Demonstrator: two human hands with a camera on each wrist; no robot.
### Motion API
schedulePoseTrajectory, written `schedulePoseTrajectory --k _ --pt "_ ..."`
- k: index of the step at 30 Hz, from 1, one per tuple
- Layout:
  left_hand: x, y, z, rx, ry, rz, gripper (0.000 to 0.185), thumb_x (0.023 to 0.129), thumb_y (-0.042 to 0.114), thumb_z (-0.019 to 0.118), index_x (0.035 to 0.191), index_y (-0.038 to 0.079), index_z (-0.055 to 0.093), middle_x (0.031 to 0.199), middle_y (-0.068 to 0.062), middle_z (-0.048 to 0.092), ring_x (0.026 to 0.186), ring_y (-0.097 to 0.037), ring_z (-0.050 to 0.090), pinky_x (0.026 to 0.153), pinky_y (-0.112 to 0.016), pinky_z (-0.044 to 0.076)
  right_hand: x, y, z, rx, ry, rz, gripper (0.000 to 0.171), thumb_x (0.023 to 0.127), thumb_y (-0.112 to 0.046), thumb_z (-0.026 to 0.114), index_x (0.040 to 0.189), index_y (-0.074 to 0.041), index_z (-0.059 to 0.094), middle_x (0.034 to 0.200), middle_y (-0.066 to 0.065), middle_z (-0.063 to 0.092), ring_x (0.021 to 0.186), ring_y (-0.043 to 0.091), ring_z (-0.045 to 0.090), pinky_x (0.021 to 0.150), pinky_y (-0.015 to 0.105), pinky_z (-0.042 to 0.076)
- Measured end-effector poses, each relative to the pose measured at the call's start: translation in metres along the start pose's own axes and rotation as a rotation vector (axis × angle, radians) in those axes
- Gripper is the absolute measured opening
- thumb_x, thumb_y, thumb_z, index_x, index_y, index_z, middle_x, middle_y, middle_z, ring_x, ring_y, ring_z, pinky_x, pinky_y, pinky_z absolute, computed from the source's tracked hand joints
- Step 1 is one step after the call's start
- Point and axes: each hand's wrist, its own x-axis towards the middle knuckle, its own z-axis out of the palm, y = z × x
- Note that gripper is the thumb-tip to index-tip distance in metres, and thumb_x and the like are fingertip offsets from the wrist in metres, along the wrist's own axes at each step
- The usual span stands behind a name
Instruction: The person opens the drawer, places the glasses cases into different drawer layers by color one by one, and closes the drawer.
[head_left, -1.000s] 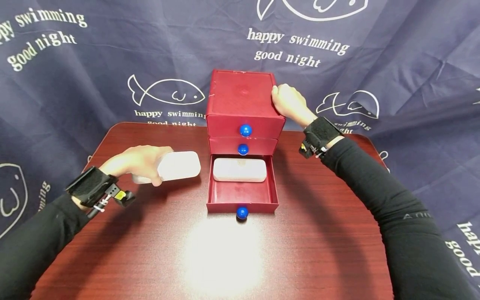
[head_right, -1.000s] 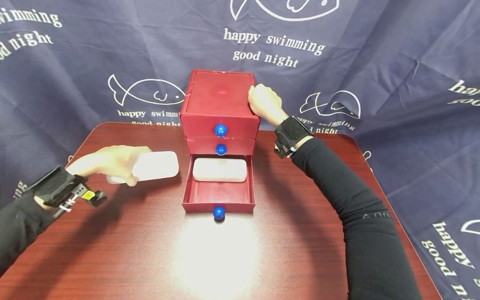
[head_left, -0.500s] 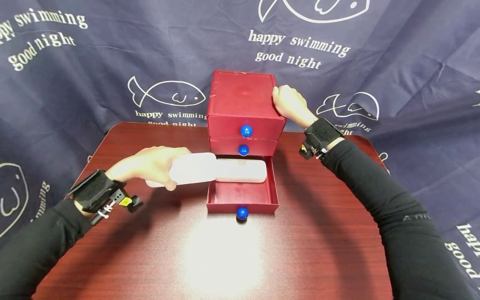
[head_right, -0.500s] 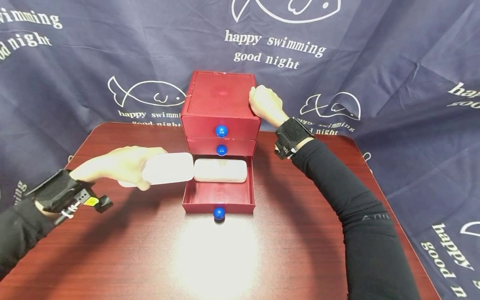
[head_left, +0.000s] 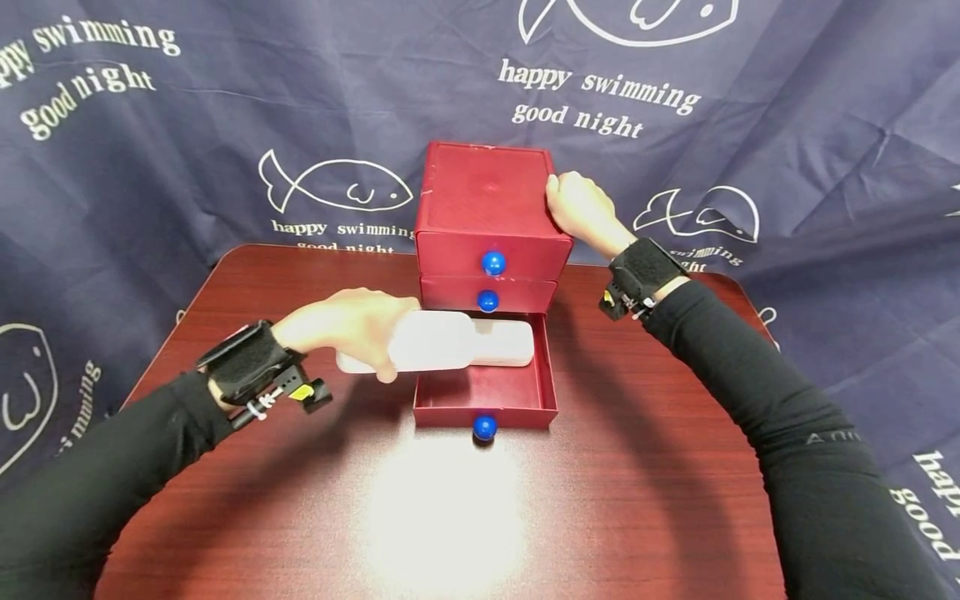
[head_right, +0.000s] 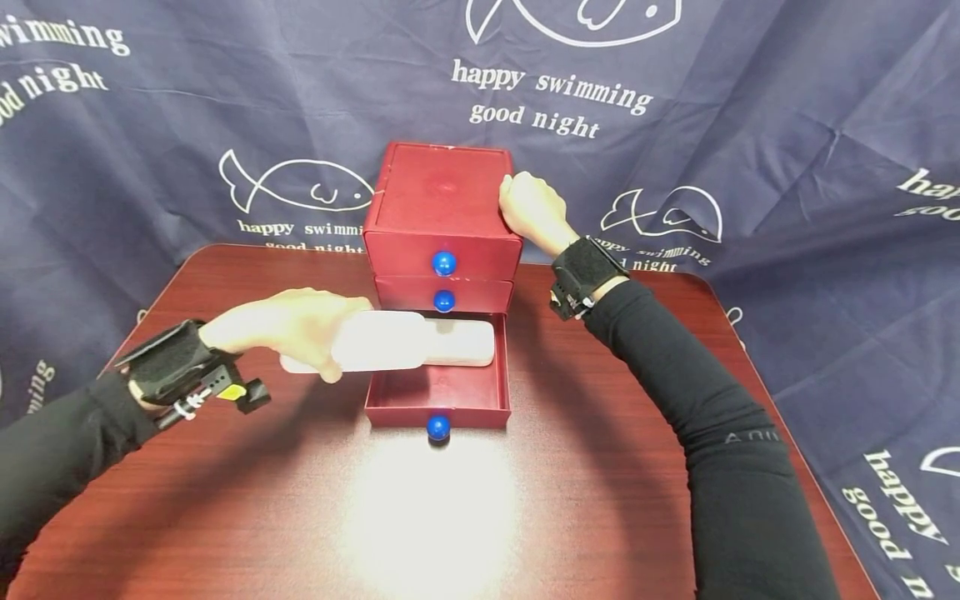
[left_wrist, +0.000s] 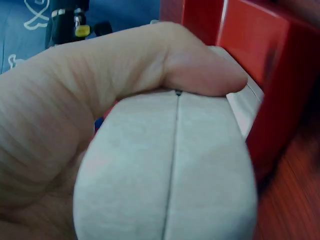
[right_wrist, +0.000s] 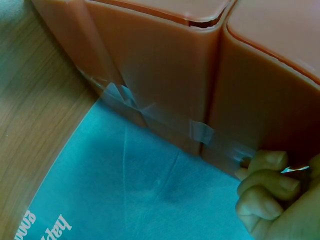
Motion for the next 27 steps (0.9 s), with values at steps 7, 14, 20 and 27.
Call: schedulePoseTrajectory --k 7,14,20,27 --pt "0.018 0.023 -0.002 0.005 -0.065 0.047 0.069 0.059 0.033 0.091 0.116 0.013 0.057 0.097 -0.004 0.068 0.087 -0.022 0.064 0.070 -0.036 0.056 0.000 -0.001 -0.001 0.006 0.001 -0.004 0.054 0.106 -0.032 0.024 0.105 0.003 0.065 0.128 0.025 0.065 0.120 0.041 0.063 0.099 0.060 0.051" --pt "0.031 0.039 0.002 0.057 -0.101 0.073 0.065 0.061 0.034 0.089 0.113 0.012 0.058 0.094 -0.002 0.066 0.085 -0.022 0.063 0.068 -0.032 0.052 0.001 0.000 -0.001 -0.007 -0.007 -0.003 0.054 0.106 -0.032 0.023 0.105 0.004 0.064 0.128 0.026 0.065 0.120 0.042 0.063 0.099 0.061 0.051" --pt "0.044 0.048 0.009 0.035 -0.157 0.067 0.062 0.064 0.035 0.087 0.113 0.013 0.057 0.093 -0.001 0.064 0.084 -0.021 0.062 0.066 -0.029 0.050 0.003 0.001 -0.001 -0.014 -0.017 -0.008 0.054 0.107 -0.031 0.023 0.107 0.004 0.064 0.128 0.026 0.064 0.121 0.042 0.062 0.100 0.060 0.051" --pt "0.058 0.058 0.013 0.024 -0.240 0.017 0.075 0.069 0.037 0.087 0.131 0.010 0.055 0.099 -0.002 0.061 0.091 -0.021 0.059 0.075 -0.030 0.050 0.006 0.001 -0.002 -0.011 -0.020 -0.015 0.055 0.107 -0.031 0.023 0.108 0.004 0.065 0.129 0.026 0.064 0.122 0.042 0.062 0.099 0.061 0.051"
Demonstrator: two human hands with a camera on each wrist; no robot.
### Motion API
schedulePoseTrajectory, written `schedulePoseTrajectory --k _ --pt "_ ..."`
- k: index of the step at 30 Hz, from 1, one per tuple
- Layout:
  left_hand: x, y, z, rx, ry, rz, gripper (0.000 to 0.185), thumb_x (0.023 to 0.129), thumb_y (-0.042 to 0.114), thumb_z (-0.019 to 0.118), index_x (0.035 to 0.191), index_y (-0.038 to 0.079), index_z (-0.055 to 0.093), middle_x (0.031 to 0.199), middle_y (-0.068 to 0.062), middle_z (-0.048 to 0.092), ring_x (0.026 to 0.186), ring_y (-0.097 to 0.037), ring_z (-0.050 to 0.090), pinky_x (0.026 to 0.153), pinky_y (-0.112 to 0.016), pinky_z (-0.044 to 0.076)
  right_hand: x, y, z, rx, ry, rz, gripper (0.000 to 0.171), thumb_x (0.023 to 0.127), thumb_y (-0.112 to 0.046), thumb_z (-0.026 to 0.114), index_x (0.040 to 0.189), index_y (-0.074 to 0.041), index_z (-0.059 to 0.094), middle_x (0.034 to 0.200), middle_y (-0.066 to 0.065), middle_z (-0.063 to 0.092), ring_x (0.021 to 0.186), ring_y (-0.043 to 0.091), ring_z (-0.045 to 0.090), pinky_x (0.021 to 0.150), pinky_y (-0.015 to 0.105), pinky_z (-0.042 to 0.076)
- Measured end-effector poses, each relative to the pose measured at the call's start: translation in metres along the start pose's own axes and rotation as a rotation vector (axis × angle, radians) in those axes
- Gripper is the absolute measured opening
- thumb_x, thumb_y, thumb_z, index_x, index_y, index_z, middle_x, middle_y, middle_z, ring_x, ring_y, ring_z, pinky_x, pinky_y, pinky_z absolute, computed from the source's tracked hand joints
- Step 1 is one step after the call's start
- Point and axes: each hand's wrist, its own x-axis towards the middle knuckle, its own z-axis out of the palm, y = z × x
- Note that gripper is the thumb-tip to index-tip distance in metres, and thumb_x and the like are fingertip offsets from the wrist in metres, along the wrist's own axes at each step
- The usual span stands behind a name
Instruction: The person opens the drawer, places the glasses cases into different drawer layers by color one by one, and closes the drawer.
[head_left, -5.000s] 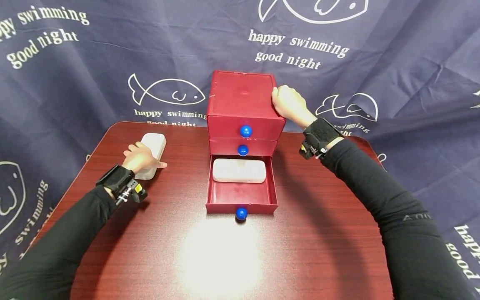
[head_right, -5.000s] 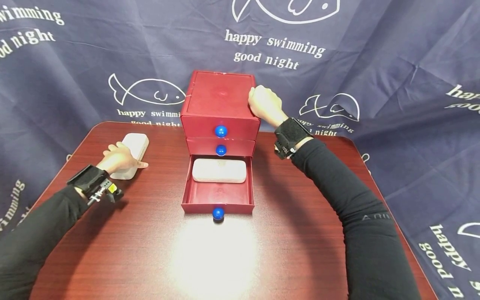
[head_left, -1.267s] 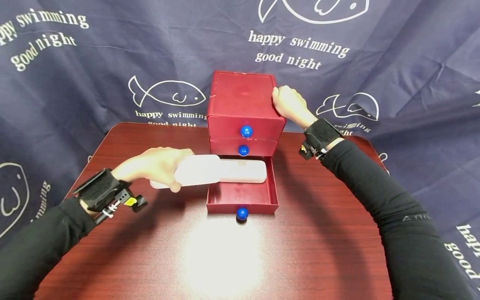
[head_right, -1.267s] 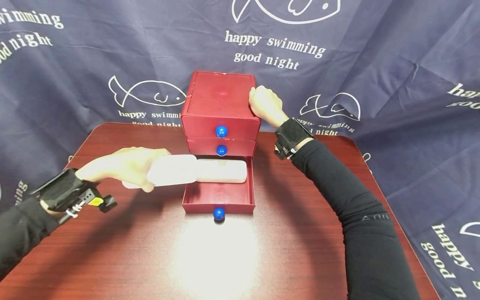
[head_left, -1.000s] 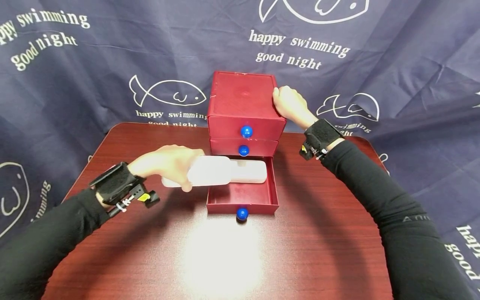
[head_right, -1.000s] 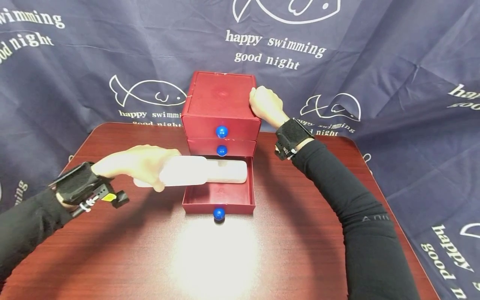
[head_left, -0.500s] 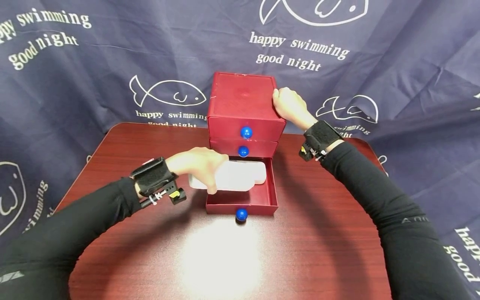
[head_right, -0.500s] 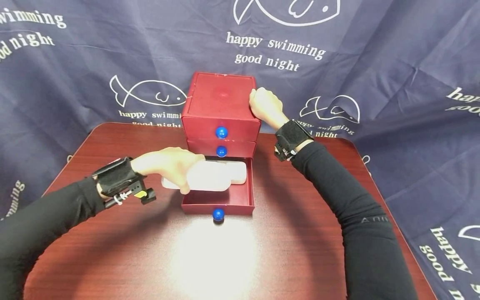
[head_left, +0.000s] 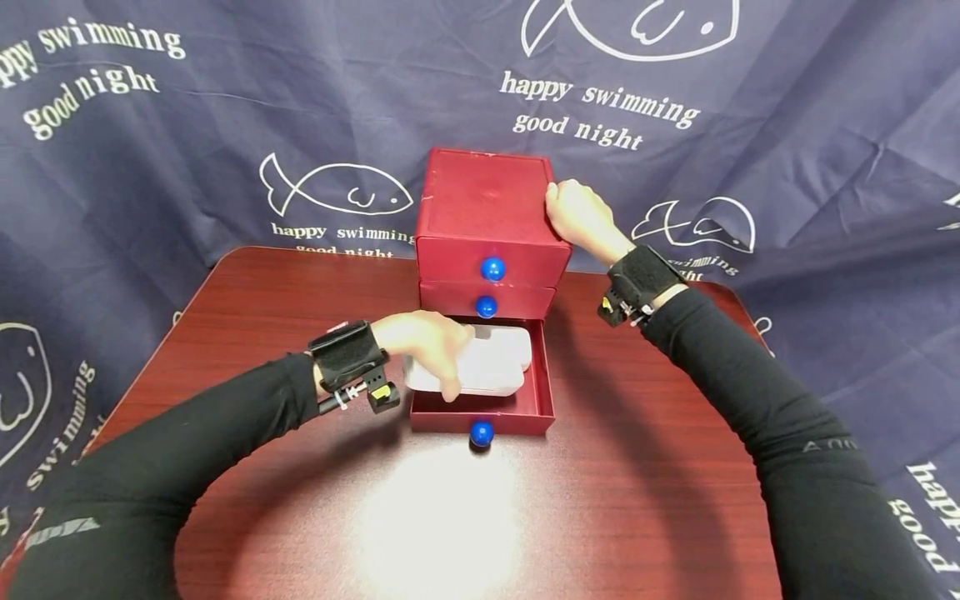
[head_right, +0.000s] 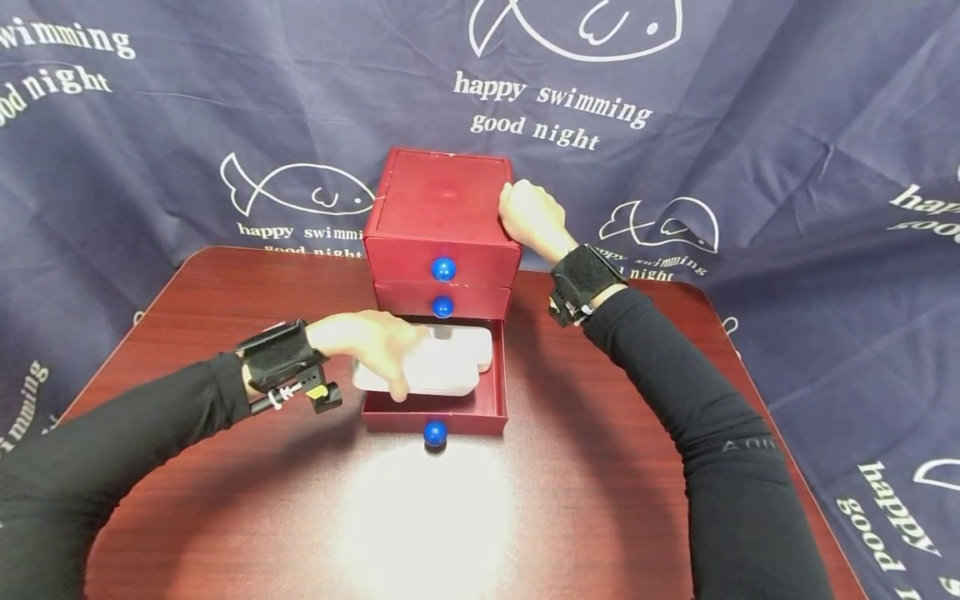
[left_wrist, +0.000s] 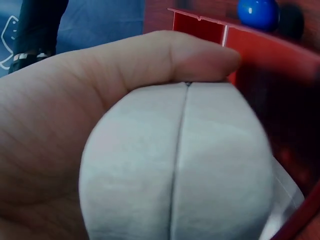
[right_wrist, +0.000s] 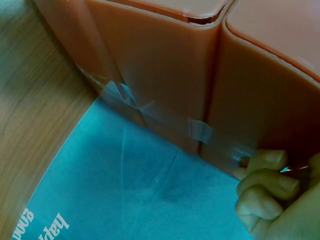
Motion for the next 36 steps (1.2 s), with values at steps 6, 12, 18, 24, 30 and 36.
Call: schedulePoseTrajectory --k 6,12,18,24,30,36 --pt "0.006 0.006 -0.004 0.045 -0.048 0.005 0.083 0.071 0.037 0.086 0.142 0.010 0.051 0.099 -0.002 0.062 0.093 -0.020 0.058 0.078 -0.031 0.050 -0.002 0.000 0.001 0.007 0.007 -0.001 0.054 0.106 -0.032 0.023 0.104 0.003 0.064 0.128 0.026 0.065 0.121 0.041 0.062 0.099 0.060 0.051" --pt "0.006 0.009 -0.007 0.053 -0.076 0.031 0.095 0.068 0.033 0.088 0.149 0.011 0.044 0.118 -0.003 0.067 0.100 -0.019 0.059 0.085 -0.030 0.052 -0.002 -0.001 0.001 0.008 0.005 0.002 0.054 0.106 -0.032 0.023 0.105 0.003 0.064 0.129 0.026 0.064 0.121 0.041 0.062 0.099 0.060 0.051" --pt "0.007 0.014 -0.006 0.068 -0.088 -0.012 0.073 0.066 0.033 0.090 0.126 0.012 0.054 0.105 -0.003 0.067 0.097 -0.020 0.059 0.081 -0.033 0.055 -0.003 0.000 0.001 0.014 0.005 0.003 0.054 0.106 -0.032 0.023 0.103 0.003 0.064 0.128 0.025 0.065 0.120 0.041 0.063 0.099 0.059 0.051" --pt "0.014 0.021 -0.010 0.083 -0.160 -0.019 0.058 0.069 0.031 0.089 0.114 0.009 0.059 0.101 -0.001 0.061 0.096 -0.017 0.056 0.086 -0.032 0.054 -0.003 0.000 0.001 0.011 0.005 0.003 0.054 0.106 -0.032 0.023 0.104 0.003 0.064 0.129 0.025 0.065 0.121 0.041 0.062 0.100 0.060 0.051" --pt "0.023 0.028 -0.011 0.189 -0.221 0.013 0.037 0.074 0.040 0.084 0.094 0.013 0.068 0.090 0.004 0.053 0.088 -0.013 0.049 0.082 -0.026 0.049 -0.002 0.001 0.000 0.012 0.000 0.006 0.054 0.106 -0.032 0.023 0.103 0.003 0.064 0.130 0.025 0.064 0.122 0.041 0.062 0.100 0.060 0.050" --pt "0.028 0.032 -0.004 0.191 -0.200 0.035 0.035 0.078 0.044 0.082 0.072 0.020 0.056 0.083 0.004 0.047 0.083 -0.012 0.045 0.072 -0.024 0.042 -0.001 0.001 0.001 0.015 0.000 0.007 0.055 0.107 -0.033 0.023 0.104 0.003 0.064 0.130 0.025 0.064 0.122 0.040 0.062 0.100 0.060 0.050"
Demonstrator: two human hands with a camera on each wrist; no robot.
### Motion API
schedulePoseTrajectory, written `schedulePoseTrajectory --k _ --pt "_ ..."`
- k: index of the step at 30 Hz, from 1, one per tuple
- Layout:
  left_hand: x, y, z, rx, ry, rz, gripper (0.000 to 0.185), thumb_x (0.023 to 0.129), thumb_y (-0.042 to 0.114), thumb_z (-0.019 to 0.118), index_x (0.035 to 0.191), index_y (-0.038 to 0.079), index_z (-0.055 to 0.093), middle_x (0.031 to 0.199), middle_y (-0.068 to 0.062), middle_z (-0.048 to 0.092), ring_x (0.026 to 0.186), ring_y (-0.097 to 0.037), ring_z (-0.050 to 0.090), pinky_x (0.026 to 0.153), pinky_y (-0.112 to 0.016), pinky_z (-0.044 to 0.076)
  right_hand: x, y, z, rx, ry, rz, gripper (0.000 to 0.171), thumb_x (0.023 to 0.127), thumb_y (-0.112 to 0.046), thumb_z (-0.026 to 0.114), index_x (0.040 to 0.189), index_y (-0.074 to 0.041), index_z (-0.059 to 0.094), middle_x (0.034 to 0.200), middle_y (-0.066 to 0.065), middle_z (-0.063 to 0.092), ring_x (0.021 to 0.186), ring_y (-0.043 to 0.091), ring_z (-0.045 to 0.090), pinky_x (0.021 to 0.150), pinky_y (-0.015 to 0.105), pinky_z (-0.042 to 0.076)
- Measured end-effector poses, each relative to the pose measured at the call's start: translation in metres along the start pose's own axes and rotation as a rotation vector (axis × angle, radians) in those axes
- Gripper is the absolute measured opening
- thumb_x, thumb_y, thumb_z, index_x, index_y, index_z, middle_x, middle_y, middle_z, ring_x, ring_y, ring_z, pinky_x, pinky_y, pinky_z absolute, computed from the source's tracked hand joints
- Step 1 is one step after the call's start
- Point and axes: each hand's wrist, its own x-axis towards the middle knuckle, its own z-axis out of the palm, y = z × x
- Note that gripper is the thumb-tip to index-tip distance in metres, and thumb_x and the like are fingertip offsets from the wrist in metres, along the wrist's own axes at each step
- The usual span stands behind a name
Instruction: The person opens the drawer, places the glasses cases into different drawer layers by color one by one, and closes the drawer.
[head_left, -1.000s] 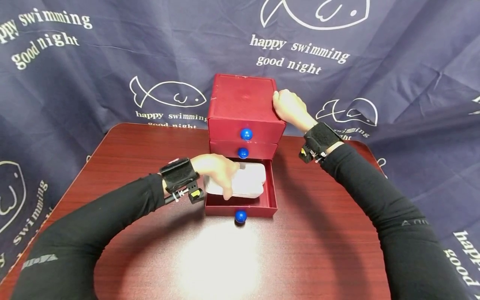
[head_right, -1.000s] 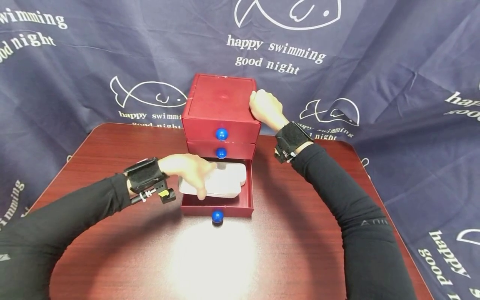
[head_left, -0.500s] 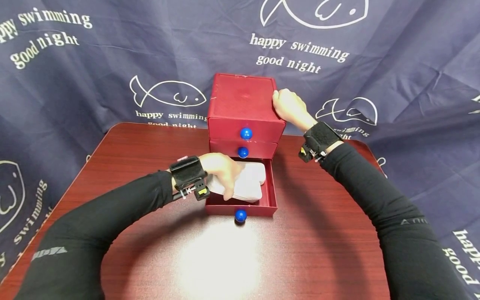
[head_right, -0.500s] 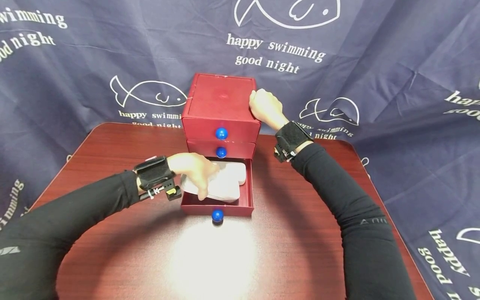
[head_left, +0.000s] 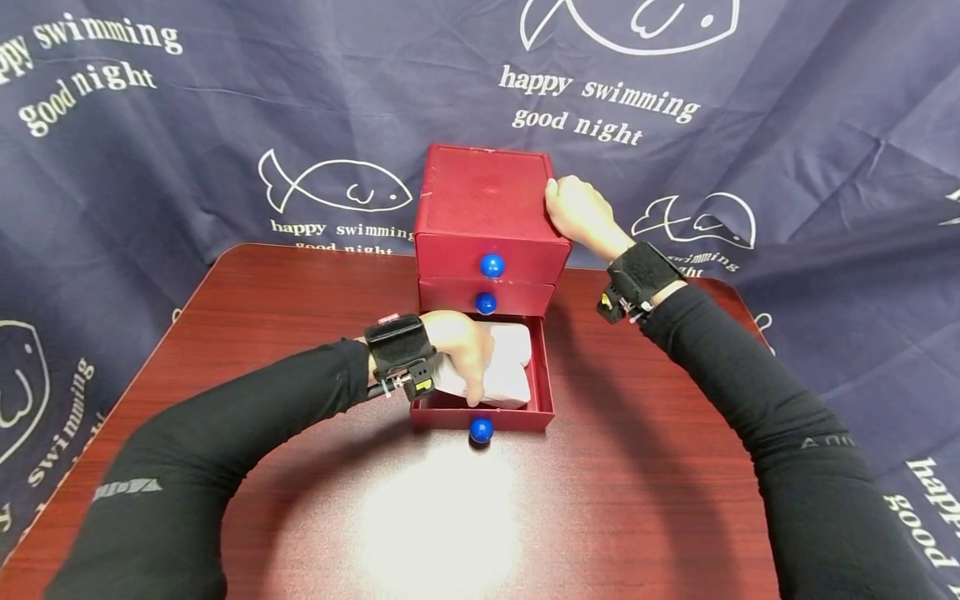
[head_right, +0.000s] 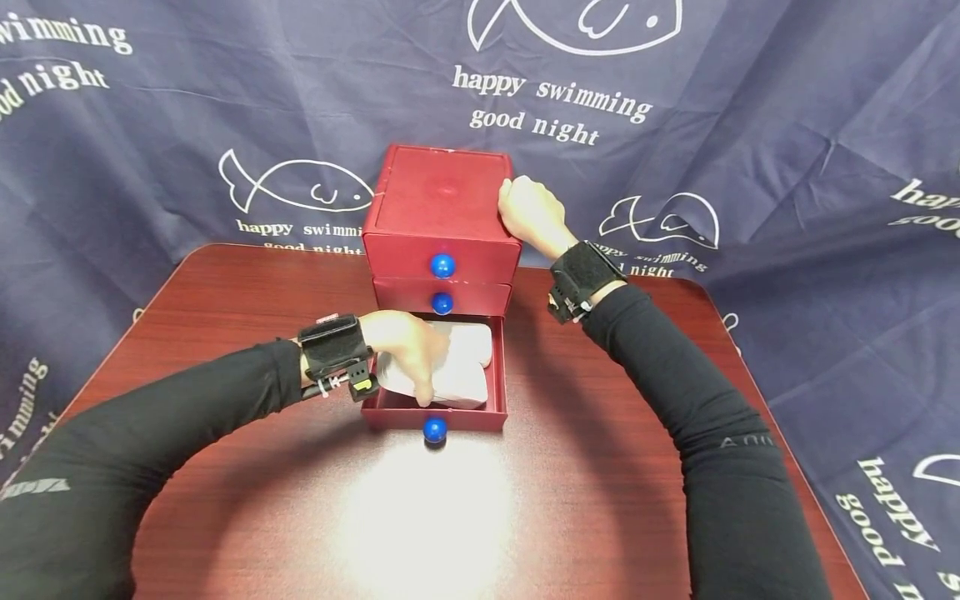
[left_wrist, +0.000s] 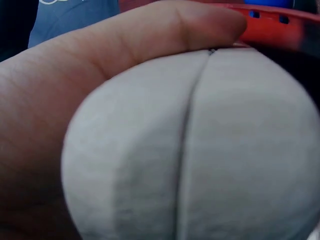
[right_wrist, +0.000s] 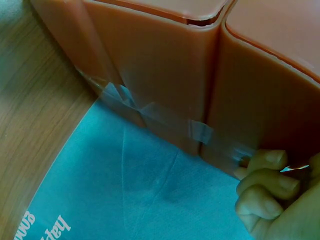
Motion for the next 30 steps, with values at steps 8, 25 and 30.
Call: schedulePoseTrajectory --k 8,25,30 --pt "0.005 0.003 0.003 0.061 0.007 0.014 0.040 0.080 0.044 0.078 0.061 0.022 0.050 0.079 0.004 0.044 0.075 -0.011 0.041 0.064 -0.023 0.036 0.000 0.000 0.000 0.001 0.009 -0.009 0.055 0.106 -0.032 0.023 0.104 0.004 0.064 0.129 0.026 0.065 0.121 0.042 0.062 0.100 0.060 0.050" --pt "0.011 0.005 0.012 -0.054 0.149 -0.019 0.043 0.072 0.040 0.087 0.085 0.015 0.054 0.080 0.002 0.050 0.078 -0.013 0.048 0.064 -0.023 0.042 -0.001 0.000 0.000 0.004 -0.003 -0.004 0.055 0.107 -0.032 0.022 0.104 0.003 0.064 0.127 0.025 0.065 0.120 0.040 0.063 0.099 0.059 0.051" --pt "0.010 0.003 0.017 -0.036 0.181 -0.012 0.049 0.072 0.041 0.086 0.096 0.013 0.055 0.083 0.001 0.051 0.078 -0.014 0.050 0.064 -0.025 0.045 -0.003 -0.001 -0.001 0.010 -0.003 -0.001 0.054 0.107 -0.032 0.023 0.103 0.003 0.064 0.127 0.025 0.065 0.120 0.041 0.063 0.100 0.059 0.051"
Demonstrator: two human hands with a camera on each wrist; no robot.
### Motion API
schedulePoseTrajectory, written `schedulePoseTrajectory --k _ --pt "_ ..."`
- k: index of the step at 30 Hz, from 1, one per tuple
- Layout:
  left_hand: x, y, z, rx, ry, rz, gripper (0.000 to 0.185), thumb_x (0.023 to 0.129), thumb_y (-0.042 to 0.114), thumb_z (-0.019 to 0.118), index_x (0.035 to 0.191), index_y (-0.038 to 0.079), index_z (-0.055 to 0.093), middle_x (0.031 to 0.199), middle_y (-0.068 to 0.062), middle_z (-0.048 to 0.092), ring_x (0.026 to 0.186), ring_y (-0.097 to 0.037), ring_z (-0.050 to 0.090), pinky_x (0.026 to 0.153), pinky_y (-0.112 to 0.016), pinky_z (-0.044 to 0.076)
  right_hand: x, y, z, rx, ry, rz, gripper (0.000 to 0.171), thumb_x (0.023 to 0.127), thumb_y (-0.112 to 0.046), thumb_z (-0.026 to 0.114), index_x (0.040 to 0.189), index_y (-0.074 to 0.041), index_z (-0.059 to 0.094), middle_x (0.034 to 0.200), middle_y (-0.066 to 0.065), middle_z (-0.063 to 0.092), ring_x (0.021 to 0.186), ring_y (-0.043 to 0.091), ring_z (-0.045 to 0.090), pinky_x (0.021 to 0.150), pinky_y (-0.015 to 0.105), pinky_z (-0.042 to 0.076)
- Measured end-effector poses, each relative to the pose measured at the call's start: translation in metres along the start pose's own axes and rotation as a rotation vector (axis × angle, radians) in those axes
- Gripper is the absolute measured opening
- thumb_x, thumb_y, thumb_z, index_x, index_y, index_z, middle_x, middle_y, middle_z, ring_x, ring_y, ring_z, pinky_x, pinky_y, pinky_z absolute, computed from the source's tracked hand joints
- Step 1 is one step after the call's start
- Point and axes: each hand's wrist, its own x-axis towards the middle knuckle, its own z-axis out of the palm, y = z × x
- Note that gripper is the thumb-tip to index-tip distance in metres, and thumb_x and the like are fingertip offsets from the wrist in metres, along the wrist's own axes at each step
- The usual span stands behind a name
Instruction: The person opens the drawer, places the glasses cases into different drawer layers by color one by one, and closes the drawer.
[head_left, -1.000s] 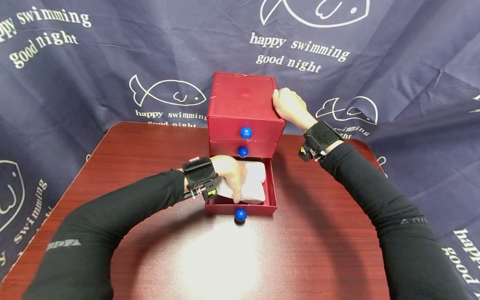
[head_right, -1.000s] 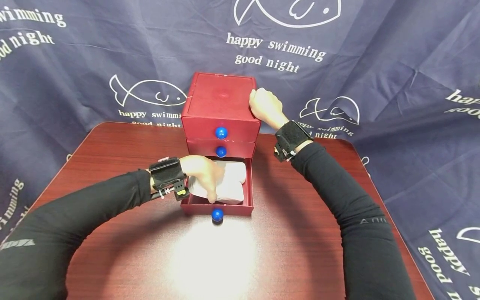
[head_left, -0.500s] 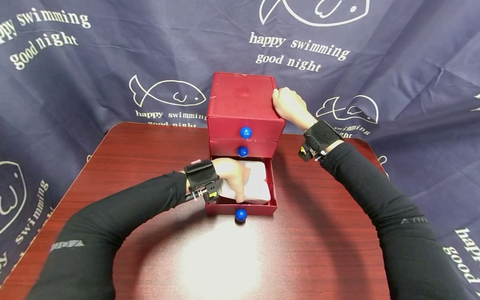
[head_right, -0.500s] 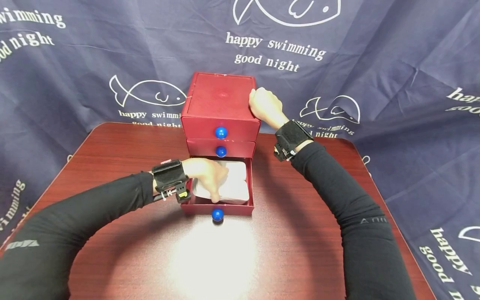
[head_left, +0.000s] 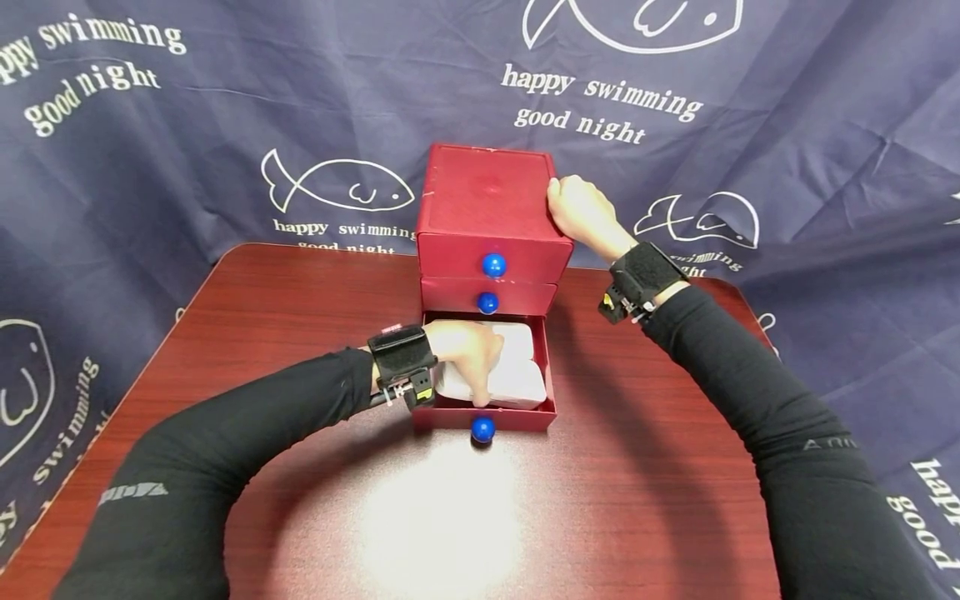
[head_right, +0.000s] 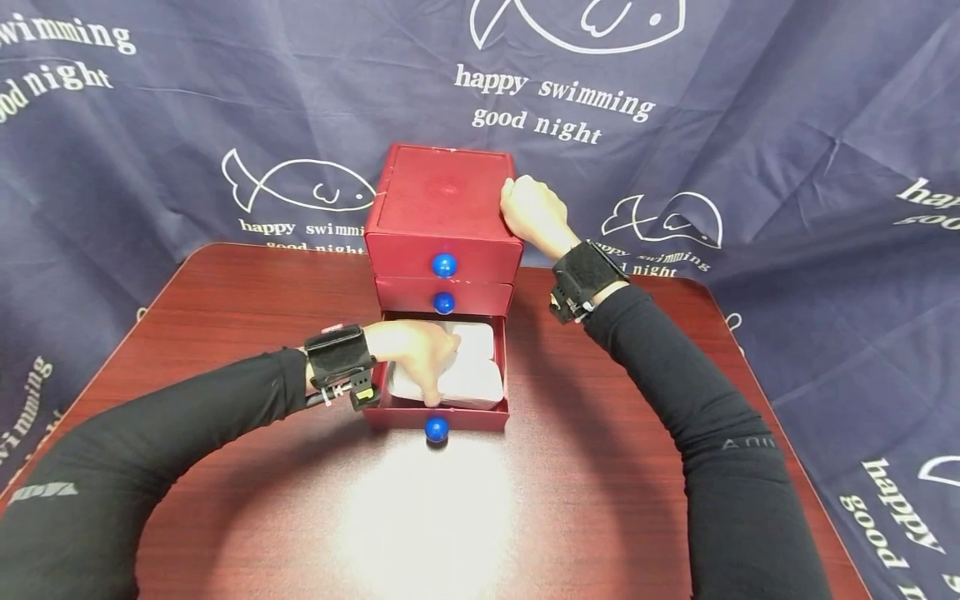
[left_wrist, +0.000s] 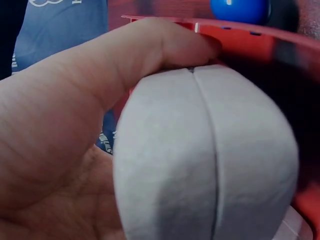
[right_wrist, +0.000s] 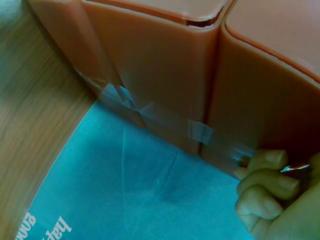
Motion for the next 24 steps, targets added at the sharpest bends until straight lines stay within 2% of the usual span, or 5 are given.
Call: schedulePoseTrajectory --k 3,8,12,20,24 --pt "-0.0006 -0.0008 0.0018 0.014 0.018 0.001 0.048 0.071 0.043 0.086 0.094 0.014 0.054 0.081 0.002 0.050 0.075 -0.014 0.049 0.060 -0.027 0.045 -0.0005 -0.0004 -0.0006 0.001 -0.004 0.004 0.055 0.106 -0.032 0.023 0.104 0.004 0.064 0.129 0.025 0.065 0.122 0.041 0.062 0.100 0.060 0.051" --pt "0.0002 -0.0032 0.0035 0.019 0.037 0.021 0.043 0.069 0.042 0.087 0.074 0.018 0.052 0.070 0.006 0.044 0.067 -0.011 0.044 0.053 -0.025 0.038 -0.0004 -0.0006 -0.0010 -0.002 -0.005 0.007 0.055 0.106 -0.032 0.023 0.107 0.004 0.065 0.132 0.025 0.064 0.124 0.041 0.061 0.101 0.061 0.050" --pt "0.0008 -0.0055 0.0036 0.001 0.024 0.029 0.045 0.069 0.043 0.087 0.062 0.020 0.050 0.064 0.007 0.041 0.063 -0.011 0.041 0.052 -0.025 0.033 0.0004 -0.0003 -0.0009 -0.006 -0.004 0.007 0.056 0.107 -0.032 0.023 0.106 0.004 0.065 0.132 0.025 0.064 0.124 0.041 0.061 0.102 0.060 0.050" --pt "0.0021 -0.0060 0.0014 0.017 -0.004 0.041 0.043 0.069 0.043 0.088 0.069 0.020 0.052 0.068 0.007 0.042 0.068 -0.011 0.042 0.056 -0.024 0.036 0.0018 0.0007 0.0002 -0.005 -0.004 -0.002 0.055 0.107 -0.032 0.022 0.102 0.004 0.064 0.129 0.025 0.065 0.122 0.041 0.062 0.100 0.060 0.050" --pt "0.0028 -0.0054 0.0003 0.015 -0.015 0.040 0.045 0.068 0.042 0.090 0.067 0.021 0.050 0.066 0.008 0.040 0.066 -0.010 0.041 0.055 -0.024 0.034 0.0019 0.0008 0.0005 -0.003 -0.001 -0.001 0.055 0.107 -0.032 0.023 0.102 0.003 0.064 0.128 0.025 0.065 0.121 0.041 0.063 0.100 0.059 0.050"
